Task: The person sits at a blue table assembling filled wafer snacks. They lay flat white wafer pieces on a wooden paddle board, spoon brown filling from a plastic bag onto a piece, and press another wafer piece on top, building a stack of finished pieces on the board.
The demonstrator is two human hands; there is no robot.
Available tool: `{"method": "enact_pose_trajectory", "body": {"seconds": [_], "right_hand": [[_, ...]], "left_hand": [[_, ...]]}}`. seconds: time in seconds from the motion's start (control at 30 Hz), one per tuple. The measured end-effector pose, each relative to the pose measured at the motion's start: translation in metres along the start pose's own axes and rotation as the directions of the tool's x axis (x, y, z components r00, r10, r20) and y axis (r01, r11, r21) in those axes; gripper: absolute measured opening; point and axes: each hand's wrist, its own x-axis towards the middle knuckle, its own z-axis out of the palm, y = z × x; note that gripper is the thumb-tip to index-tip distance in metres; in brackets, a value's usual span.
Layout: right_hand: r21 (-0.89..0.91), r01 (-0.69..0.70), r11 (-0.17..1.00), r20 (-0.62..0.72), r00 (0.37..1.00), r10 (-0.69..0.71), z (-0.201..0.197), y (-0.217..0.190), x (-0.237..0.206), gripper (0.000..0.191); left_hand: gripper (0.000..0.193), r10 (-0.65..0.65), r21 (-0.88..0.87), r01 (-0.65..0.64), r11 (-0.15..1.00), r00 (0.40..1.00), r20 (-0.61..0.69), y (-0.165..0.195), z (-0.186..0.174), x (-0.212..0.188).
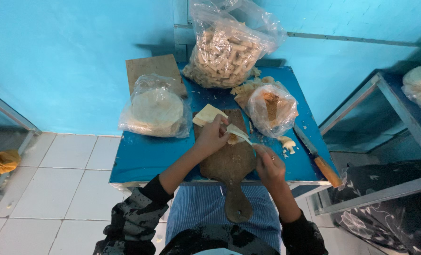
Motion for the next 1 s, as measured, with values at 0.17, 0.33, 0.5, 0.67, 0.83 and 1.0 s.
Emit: {"method": "enact_pose_trajectory", "body": {"seconds": [0.17, 0.33, 0.5, 0.67, 0.83, 1.0], "right_hand": [[-0.218, -0.099, 0.971, -0.232, 0.972, 0.047, -0.021, 0.023, 0.025, 0.020], [-0.308, -0.227, 0.924, -0.240, 0.958, 0.156, -0.032, 0.055, 0.080, 0.032], [-0.350, -0.126, 0.928, -0.071, 0.992, 0.108, -0.004, 0.038, 0.076, 0.045], [-0.005, -0.317, 0.948, 0.238, 0.921, 0.309, 0.032, 0.016, 0.046, 0.042], [0.032, -0.451, 0.892, 0.312, 0.852, 0.420, 0.041, 0.020, 0.043, 0.047], [0.052, -0.452, 0.890, 0.298, 0.858, 0.418, 0.040, 0.021, 0.045, 0.055]], "left_hand": [[0.033, 0.100, 0.097, -0.095, 0.991, 0.993, -0.055, 0.018, -0.003, -0.008], [0.035, 0.188, 0.182, -0.181, 0.967, 0.982, -0.022, 0.023, -0.001, -0.010], [0.025, 0.290, 0.066, -0.285, 0.956, 0.953, -0.086, 0.015, 0.007, -0.008], [0.017, 0.322, 0.114, -0.312, 0.943, 0.944, -0.074, 0.009, 0.008, -0.007], [0.016, 0.315, 0.134, -0.309, 0.942, 0.948, -0.030, 0.011, 0.007, -0.009], [0.007, 0.312, 0.153, -0.307, 0.939, 0.950, -0.008, 0.012, 0.003, -0.008]]}}
